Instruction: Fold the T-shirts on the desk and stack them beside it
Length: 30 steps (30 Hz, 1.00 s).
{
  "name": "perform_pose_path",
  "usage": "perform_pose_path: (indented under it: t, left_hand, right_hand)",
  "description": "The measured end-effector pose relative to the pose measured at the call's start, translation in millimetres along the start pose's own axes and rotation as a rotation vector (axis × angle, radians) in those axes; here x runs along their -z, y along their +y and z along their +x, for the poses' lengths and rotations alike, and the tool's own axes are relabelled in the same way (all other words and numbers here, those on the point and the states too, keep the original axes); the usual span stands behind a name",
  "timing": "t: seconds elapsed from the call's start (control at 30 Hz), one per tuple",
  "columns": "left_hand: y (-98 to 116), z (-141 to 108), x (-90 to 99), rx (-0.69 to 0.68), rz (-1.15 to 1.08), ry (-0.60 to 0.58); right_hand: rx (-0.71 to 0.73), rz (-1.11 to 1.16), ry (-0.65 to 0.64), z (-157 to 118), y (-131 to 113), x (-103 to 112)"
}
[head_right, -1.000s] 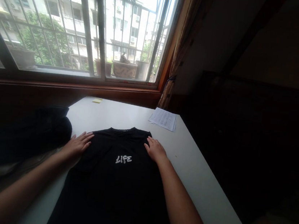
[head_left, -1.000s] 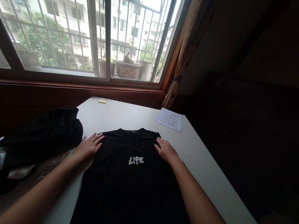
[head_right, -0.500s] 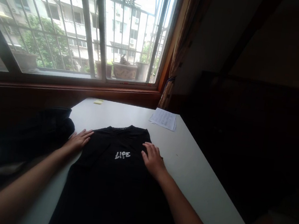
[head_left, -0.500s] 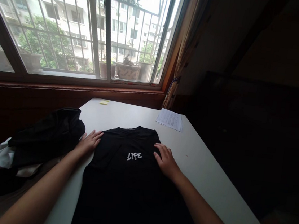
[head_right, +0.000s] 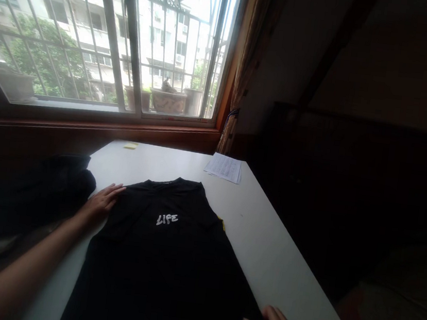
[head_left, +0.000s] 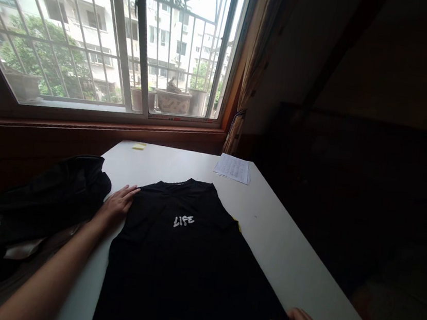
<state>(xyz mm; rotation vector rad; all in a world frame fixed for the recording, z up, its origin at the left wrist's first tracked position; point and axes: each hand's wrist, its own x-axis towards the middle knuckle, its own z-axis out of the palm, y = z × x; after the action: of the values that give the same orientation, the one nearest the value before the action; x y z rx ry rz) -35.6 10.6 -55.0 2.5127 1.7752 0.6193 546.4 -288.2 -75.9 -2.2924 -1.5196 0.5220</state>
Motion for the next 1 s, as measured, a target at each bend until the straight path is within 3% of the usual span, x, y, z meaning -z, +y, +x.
perform_pose_path:
  t: [0.13,0.27,0.43,0.7,0.83,1.0]
  left_hand:
    - [-4,-4,1.3,-0.170,-0.103,-0.045]
    - [-2,-7,1.0,-0.191,-0.088,-0.077]
    - [12,-19,3.6,-0.208,-0.014,-0.104]
    - [39,-80,2.6,-0.232,0.093,-0.107]
    - [55,-124,5.4,-0.214,0.156,-0.065]
    - [68,-177,20.9,-0.257,0.138,0.015]
  right_hand:
    - [-0.012,0.058,-0.045,-10,-1,13]
    - [0.002,0.141,-0.148,-9,-11,30]
    - [-0.053,0.181,-0.113,8,0,46]
    - [0.004,-0.065,0.109,91,45,55]
    - [0.112,-0.225,0.221,137,40,53]
    - [0.261,-0.359,0.308,175,17,47]
